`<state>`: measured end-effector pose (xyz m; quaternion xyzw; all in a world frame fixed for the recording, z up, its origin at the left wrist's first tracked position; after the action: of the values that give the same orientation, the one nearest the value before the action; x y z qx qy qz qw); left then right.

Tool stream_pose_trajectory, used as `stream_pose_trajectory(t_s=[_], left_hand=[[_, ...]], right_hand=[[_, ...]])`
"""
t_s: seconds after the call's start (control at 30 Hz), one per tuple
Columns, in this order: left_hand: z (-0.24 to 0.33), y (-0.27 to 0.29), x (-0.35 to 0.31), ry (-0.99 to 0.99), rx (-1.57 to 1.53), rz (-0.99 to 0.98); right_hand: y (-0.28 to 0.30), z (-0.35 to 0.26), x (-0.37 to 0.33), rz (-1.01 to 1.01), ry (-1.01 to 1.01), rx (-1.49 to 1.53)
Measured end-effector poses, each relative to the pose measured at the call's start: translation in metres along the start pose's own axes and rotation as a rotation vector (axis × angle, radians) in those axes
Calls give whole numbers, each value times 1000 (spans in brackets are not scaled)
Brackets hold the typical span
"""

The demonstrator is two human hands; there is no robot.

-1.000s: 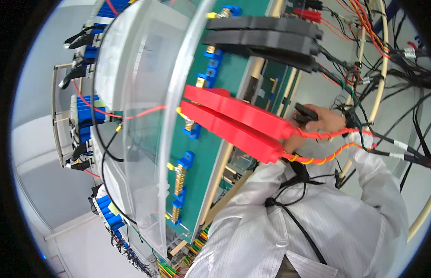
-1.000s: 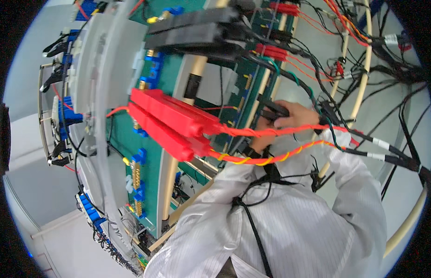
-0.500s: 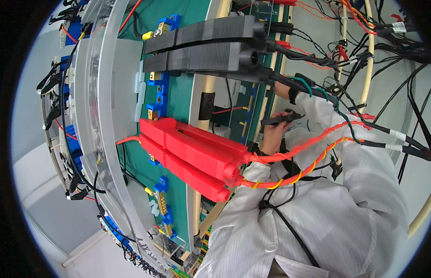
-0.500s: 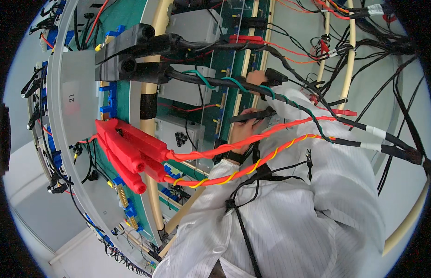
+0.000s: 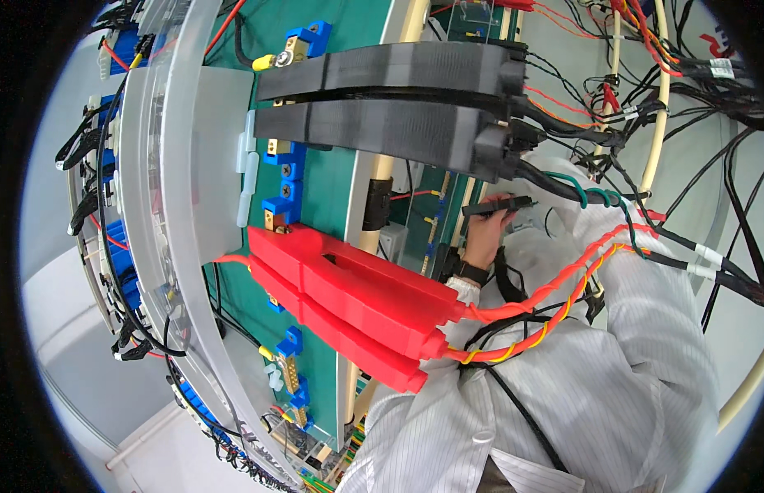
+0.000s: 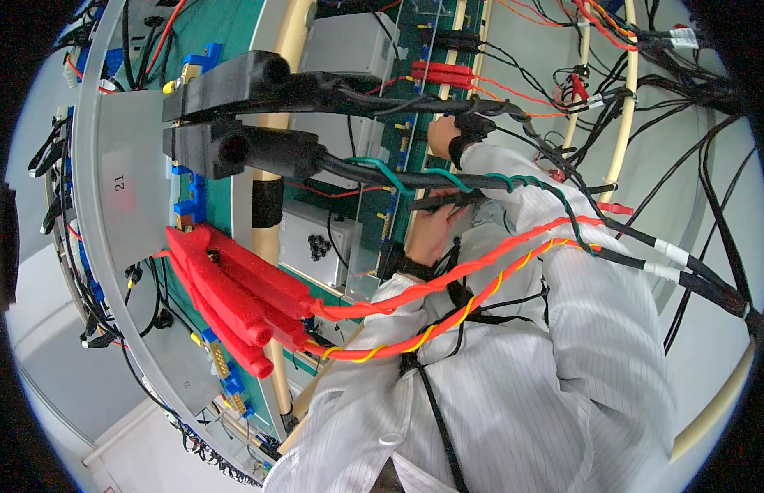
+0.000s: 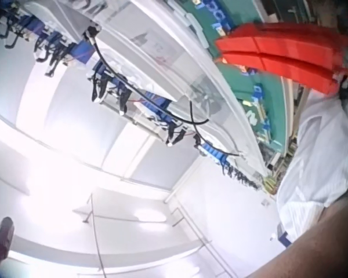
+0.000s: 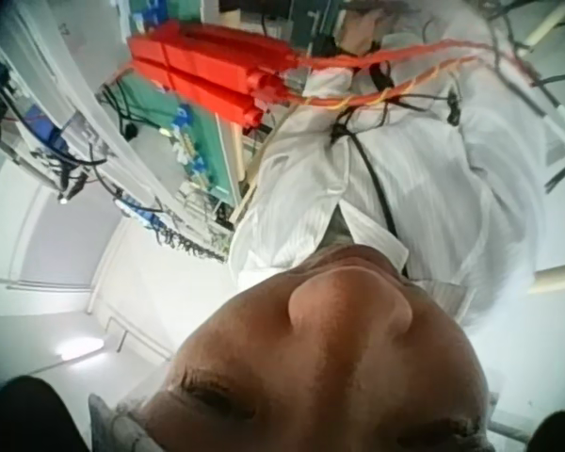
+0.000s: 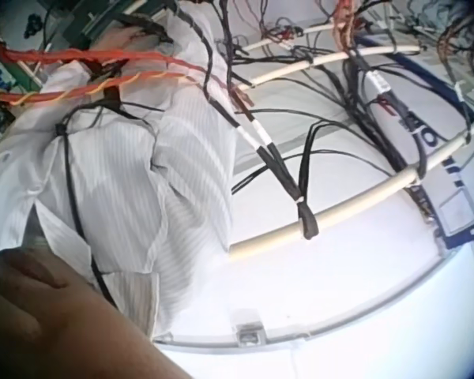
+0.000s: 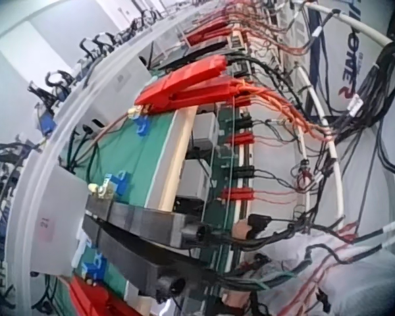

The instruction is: Connecting and organizing electrical cables and clamps on a test bench apparatus.

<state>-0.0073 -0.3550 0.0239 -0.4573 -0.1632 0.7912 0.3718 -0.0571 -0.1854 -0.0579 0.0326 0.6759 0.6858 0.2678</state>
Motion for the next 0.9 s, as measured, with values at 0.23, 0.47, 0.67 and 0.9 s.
stream_pose_trajectory(t_s=[0.23, 0.47, 0.67, 0.9], left_hand=[[-8, 23, 24, -35, 31, 90], [-8, 16, 61, -184, 169, -117], [-12, 1, 76, -8, -119, -106], [-27, 17, 69, 221, -325, -51]], right_hand=[[29, 6, -25, 101, 24, 389], [26, 52, -150, -183, 6, 1058], [3, 38, -161, -215, -72, 1598], [46, 29, -151, -243, -299, 1739]])
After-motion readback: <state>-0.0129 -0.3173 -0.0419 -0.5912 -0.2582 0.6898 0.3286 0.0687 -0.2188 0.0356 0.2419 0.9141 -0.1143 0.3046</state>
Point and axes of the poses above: each hand's wrist, its own x-axis towards the middle knuckle, its own y-axis out of the back of the hand, z = x × y, the point moved 5 cm from there along x, towards the middle knuckle, and after that the axes turned 14 degrees about -x, right-handed, at the moved point
